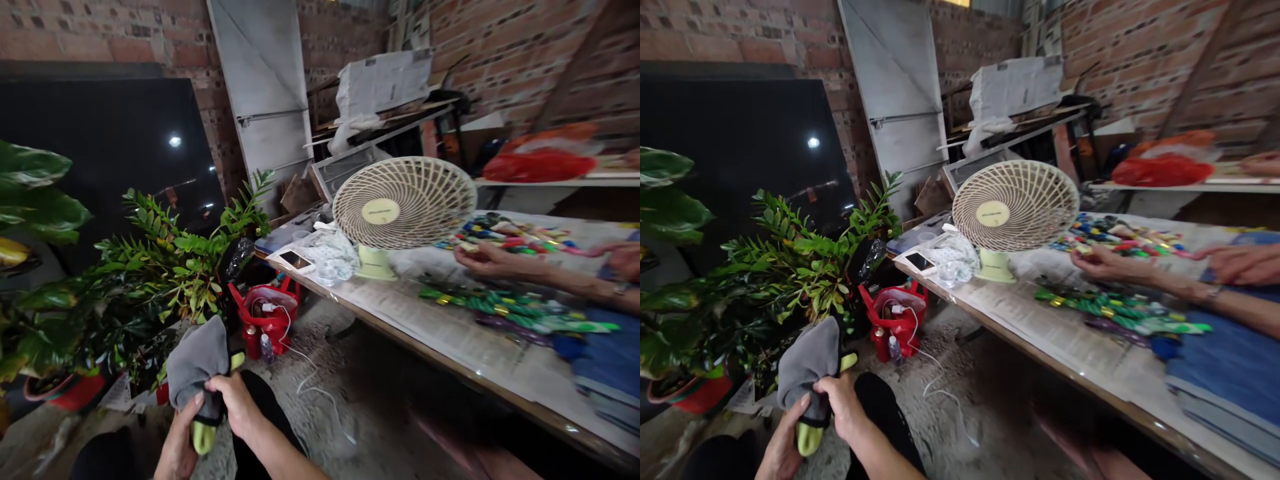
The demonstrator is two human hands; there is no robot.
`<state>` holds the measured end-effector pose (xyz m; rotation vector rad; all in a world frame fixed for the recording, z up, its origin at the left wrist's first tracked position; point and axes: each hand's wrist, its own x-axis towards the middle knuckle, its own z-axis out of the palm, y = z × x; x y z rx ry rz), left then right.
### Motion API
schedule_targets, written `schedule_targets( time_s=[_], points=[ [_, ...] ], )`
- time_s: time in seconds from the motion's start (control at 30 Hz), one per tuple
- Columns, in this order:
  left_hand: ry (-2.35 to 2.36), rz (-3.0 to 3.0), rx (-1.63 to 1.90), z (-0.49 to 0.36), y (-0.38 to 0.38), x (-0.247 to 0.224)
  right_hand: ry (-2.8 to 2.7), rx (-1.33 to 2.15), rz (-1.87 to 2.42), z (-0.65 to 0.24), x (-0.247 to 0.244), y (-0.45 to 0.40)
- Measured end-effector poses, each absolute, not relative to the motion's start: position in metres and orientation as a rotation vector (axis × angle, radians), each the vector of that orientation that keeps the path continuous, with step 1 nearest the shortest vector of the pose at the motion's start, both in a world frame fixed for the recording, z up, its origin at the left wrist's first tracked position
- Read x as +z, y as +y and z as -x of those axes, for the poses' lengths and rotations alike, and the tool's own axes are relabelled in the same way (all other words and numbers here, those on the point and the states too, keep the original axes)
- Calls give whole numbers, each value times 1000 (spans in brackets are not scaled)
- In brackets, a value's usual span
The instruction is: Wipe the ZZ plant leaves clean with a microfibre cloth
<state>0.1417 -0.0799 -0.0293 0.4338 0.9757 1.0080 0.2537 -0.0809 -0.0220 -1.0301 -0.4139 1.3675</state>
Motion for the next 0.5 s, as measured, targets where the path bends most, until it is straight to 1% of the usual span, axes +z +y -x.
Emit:
schedule_targets(
  time_s=[0.2, 0.33, 0.5],
  points=[
    [993, -405, 1005, -148, -90, -16, -479, 1210, 1314, -245, -28, -83],
    [1017, -407, 1030, -144, -91, -13, -639, 1166, 1305, -249, -21, -84],
    [968, -254, 1137, -125, -89, -9, -810, 1146, 1237, -242, -3, -89]
  ],
)
